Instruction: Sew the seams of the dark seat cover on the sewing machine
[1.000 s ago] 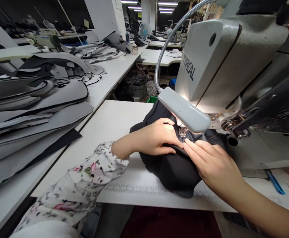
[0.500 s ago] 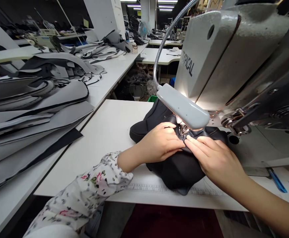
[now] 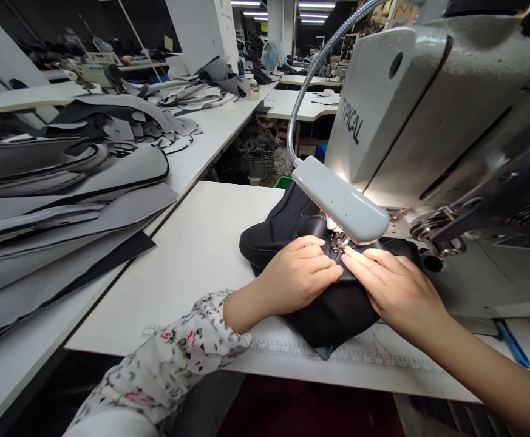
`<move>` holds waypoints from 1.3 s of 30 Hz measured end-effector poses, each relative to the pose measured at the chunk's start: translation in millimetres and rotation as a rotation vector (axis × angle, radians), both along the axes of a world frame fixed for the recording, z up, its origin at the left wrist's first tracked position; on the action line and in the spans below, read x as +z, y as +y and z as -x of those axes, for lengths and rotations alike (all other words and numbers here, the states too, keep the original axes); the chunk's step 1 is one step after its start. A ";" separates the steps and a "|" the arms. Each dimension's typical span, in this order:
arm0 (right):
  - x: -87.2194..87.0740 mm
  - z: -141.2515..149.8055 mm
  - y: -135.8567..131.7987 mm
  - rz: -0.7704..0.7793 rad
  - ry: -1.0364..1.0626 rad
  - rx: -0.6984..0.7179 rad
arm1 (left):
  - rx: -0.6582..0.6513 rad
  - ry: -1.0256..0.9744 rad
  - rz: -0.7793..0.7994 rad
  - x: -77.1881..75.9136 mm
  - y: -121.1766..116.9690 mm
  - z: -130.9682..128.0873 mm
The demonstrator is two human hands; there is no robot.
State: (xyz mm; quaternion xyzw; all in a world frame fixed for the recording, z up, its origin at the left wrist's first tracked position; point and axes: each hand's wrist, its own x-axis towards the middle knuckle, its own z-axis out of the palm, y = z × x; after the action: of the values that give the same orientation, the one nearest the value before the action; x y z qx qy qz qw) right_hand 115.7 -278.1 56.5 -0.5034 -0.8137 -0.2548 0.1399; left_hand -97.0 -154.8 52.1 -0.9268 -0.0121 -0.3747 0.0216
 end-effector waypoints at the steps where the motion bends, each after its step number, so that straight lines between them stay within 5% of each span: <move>1: -0.4 -1.5 1.1 -0.006 -0.001 0.008 | 0.029 -0.010 -0.010 -1.5 -2.5 -0.7; 15: -16.2 -29.6 15.8 0.003 0.101 0.047 | 0.209 -0.202 -0.002 -34.7 -29.1 -16.6; 33: -29.9 -37.6 43.3 -0.137 0.278 0.177 | 0.384 -0.245 0.015 -42.9 -43.9 -36.8; 39: -31.5 2.1 0.3 -0.101 0.489 0.015 | 0.365 -0.235 0.019 -42.2 -39.7 -35.8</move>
State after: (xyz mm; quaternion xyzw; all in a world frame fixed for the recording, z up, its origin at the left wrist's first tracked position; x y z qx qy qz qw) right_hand 113.6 -277.8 25.0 -0.5364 -0.7456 -0.1646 0.3595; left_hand -61.2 -194.4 9.8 -0.8594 -0.1856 -0.4699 0.0788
